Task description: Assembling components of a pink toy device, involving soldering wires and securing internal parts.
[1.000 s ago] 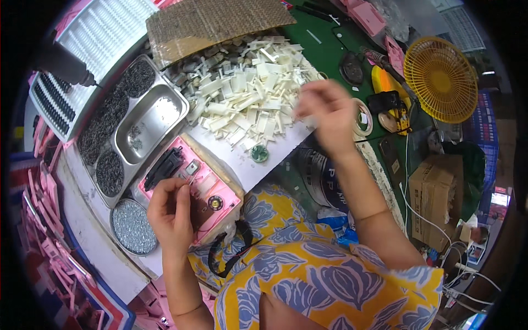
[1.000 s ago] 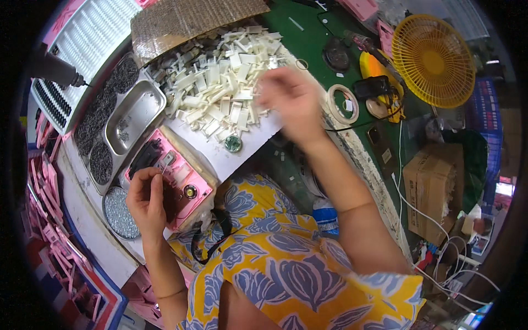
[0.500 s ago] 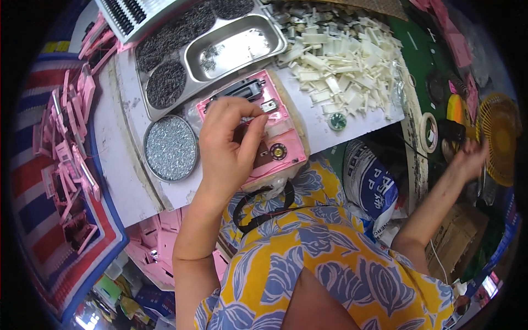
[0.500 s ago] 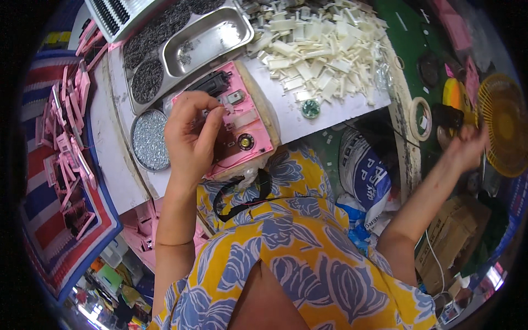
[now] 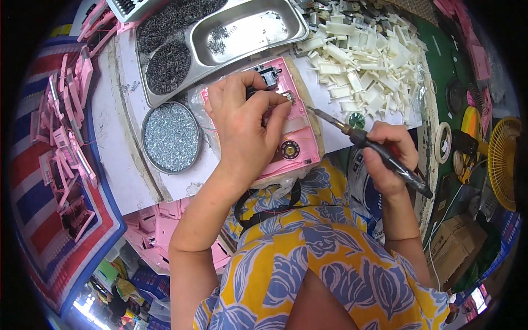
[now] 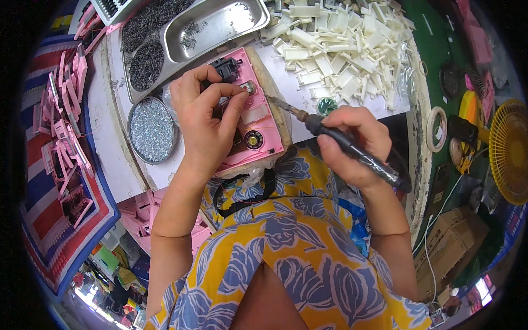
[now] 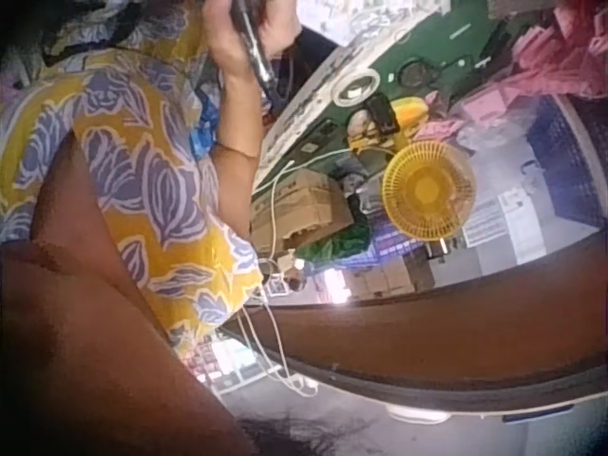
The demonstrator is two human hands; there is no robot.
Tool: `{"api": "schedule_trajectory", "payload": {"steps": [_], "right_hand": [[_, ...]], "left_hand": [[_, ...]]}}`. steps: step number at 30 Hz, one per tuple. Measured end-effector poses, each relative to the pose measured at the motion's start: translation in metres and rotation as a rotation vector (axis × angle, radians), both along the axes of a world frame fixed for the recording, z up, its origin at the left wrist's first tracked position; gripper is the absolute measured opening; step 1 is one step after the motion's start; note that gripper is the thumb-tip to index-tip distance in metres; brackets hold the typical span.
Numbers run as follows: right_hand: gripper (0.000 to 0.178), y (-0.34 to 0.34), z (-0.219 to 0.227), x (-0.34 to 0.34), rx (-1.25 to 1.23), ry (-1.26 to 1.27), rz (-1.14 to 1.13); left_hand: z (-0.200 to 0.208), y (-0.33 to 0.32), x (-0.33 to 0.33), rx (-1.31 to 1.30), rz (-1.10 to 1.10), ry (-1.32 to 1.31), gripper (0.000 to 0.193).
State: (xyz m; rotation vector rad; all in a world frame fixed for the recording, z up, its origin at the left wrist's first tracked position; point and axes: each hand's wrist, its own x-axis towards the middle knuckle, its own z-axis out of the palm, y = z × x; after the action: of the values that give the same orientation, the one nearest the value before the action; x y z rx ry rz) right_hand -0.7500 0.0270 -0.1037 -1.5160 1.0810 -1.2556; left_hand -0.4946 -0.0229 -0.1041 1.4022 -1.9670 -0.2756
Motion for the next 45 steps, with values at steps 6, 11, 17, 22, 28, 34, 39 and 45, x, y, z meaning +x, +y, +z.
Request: {"api": "schedule_trajectory", "payload": {"steps": [6, 11, 17, 22, 28, 34, 39, 45], "right_hand": [[0.025, -0.007, -0.008, 0.012, -0.036, 0.033, -0.002], [0.025, -0.008, -0.012, 0.012, -0.024, 0.046, -0.003], [0.025, -0.014, -0.012, 0.016, -0.116, 0.108, 0.004], [0.032, -0.028, -0.007, 0.01, -0.425, 0.335, 0.153], [0.034, -0.027, -0.004, 0.002, -0.519, 0.273, 0.116], [0.028, -0.03, -0.005, -0.002, -0.424, 0.11, 0.076], [0.027, -0.038, -0.004, -0.001, -0.436, 0.117, 0.092], [0.028, -0.044, -0.002, 0.0, -0.467, 0.131, 0.095]], "left_hand": [[-0.001, 0.0, 0.001, -0.016, -0.003, -0.017, 0.014], [-0.001, 0.0, 0.0, -0.009, 0.007, -0.033, 0.014], [-0.004, 0.0, -0.001, -0.015, 0.02, 0.007, 0.013], [-0.004, 0.0, -0.003, -0.014, 0.033, 0.004, 0.013], [-0.006, 0.0, -0.003, -0.029, 0.031, 0.009, 0.012], [-0.004, 0.0, -0.003, -0.034, 0.035, 0.0, 0.012], [0.0, 0.002, -0.003, -0.023, 0.02, -0.054, 0.013], [0.001, 0.002, -0.003, -0.027, 0.015, -0.063, 0.013]]}}
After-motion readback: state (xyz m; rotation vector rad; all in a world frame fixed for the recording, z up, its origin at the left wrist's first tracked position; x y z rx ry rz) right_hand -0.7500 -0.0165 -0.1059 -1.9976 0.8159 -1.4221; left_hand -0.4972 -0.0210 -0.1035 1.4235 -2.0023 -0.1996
